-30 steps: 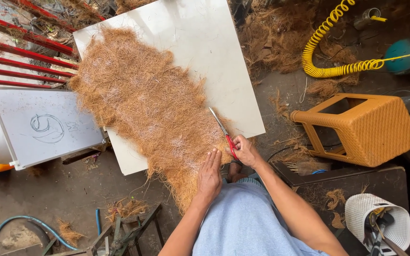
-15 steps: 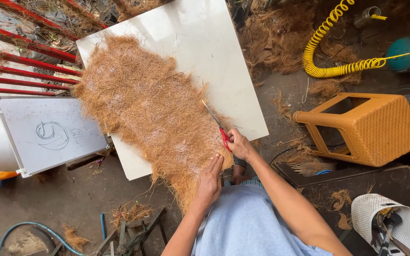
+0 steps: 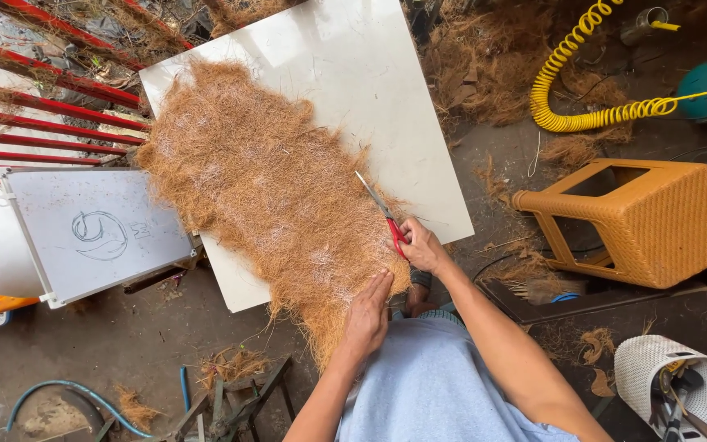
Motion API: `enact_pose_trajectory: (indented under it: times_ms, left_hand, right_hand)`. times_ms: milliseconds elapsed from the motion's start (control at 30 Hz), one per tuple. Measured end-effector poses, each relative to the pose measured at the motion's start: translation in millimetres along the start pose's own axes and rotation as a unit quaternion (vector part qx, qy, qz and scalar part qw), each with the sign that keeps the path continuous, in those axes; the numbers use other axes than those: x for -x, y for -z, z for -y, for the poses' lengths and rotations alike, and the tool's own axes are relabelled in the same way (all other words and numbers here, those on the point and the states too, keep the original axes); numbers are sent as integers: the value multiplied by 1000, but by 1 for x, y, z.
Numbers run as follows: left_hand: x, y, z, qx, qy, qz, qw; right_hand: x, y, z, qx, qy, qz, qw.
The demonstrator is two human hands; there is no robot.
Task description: The person cuts a coir fiber mat using shears and folds the mat.
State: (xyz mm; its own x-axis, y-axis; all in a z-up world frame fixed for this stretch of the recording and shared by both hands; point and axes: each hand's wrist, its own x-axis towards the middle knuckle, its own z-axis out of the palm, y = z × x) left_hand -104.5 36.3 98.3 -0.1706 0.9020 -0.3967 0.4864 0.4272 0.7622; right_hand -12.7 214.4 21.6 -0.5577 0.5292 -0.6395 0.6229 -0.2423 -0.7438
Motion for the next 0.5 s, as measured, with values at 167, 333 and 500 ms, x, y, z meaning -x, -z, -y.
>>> enact_pose_trajectory:
  times_ms: [167, 333, 500]
  left_hand:
    - [3, 9, -1, 13, 1, 14, 1000]
    - [3, 34, -14, 59, 18, 41, 997]
    - [5, 12, 17, 50, -82, -19, 995]
  right_hand:
    - [-11, -2, -22, -13, -7, -10, 1000]
    - [-1, 3, -8, -12, -21, -7, 1000]
    - [-10, -5, 5, 26, -44, 26, 998]
